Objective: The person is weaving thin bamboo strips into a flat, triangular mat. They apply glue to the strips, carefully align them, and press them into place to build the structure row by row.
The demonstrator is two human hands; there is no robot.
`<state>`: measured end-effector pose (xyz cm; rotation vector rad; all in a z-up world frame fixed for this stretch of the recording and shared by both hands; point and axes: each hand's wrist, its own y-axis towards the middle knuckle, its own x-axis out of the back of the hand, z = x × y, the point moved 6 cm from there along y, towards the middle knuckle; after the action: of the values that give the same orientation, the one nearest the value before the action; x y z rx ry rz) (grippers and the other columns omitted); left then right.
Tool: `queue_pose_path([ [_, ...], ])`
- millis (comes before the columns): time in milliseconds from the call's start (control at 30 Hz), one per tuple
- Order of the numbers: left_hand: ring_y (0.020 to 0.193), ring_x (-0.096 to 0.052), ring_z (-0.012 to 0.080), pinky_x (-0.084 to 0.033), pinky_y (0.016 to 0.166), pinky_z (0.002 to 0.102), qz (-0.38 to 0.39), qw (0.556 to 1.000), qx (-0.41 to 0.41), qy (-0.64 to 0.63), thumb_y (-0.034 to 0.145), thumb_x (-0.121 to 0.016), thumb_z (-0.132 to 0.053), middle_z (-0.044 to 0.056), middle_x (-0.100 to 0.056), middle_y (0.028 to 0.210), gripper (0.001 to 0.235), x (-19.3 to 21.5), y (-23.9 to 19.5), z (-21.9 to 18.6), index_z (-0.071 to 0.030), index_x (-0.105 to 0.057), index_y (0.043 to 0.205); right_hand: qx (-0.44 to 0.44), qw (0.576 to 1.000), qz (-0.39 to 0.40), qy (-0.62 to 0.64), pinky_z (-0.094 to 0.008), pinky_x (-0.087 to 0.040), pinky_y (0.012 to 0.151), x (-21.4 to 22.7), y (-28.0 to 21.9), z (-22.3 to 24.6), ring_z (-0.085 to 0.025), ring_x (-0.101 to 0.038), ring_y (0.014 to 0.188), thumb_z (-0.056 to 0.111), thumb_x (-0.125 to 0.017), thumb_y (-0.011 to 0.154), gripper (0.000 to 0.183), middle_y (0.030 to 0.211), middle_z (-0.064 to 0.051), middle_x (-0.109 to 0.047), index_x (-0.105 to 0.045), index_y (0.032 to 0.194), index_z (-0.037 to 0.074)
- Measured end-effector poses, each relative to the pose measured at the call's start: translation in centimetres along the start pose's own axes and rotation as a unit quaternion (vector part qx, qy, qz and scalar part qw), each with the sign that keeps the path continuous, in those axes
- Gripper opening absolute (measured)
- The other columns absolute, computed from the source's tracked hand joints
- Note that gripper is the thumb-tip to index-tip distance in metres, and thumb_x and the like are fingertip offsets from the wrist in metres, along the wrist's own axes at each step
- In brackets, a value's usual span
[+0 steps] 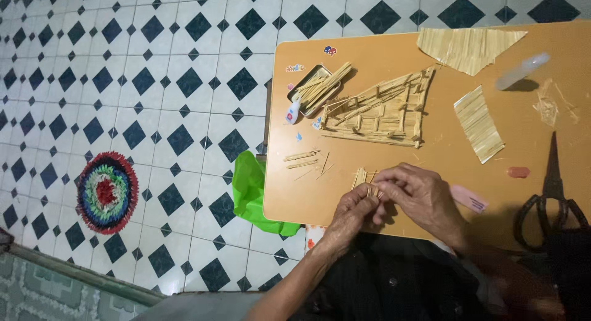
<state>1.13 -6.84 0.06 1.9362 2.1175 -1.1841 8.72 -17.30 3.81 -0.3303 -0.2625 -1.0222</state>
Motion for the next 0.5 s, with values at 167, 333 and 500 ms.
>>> queue_pose_path([
  [167,0.054,-0.058,0.0061,-0.045,0.047,0.015,-0.009,1.0,-0.014,0.012,0.087,-0.053,-0.009,0.003,-0.057,0.064,0.009,2.0,0.5,1.1,-0.007,-0.058,0.095,0.057,0.996,-0.001,-0.064,-0.031,-0.053,0.056,-0.6,0.6,0.8,-0.021,-0.069,0.067,0.018,-0.065,0.086,0.015,0.077,-0.007,-0.069,-0.074,0.097,0.014],
  [333,0.063,-0.059,0.0126,-0.046,0.056,0.021,-0.049,0.996,-0.075,0.027,0.085,-0.049,-0.004,0.008,-0.06,0.074,0.017,3.2,-0.3,-1.7,-0.003,-0.059,0.099,0.111,0.99,-0.021,-0.084,-0.034,-0.049,0.052,0.2,1.1,1.0,-0.023,-0.062,0.058,0.019,-0.054,0.093,0.021,0.073,-0.009,-0.064,-0.07,0.107,0.014],
  [500,0.082,-0.061,0.0209,-0.052,0.069,0.031,-0.113,0.972,-0.161,0.13,0.084,-0.054,-0.008,0.015,-0.063,0.089,0.036,7.8,0.4,-1.8,0.002,-0.055,0.119,0.09,0.986,-0.038,-0.137,-0.034,-0.049,0.052,1.3,1.0,-2.0,-0.027,-0.063,0.06,0.016,-0.058,0.09,0.019,0.073,-0.01,-0.062,-0.07,0.105,0.017],
])
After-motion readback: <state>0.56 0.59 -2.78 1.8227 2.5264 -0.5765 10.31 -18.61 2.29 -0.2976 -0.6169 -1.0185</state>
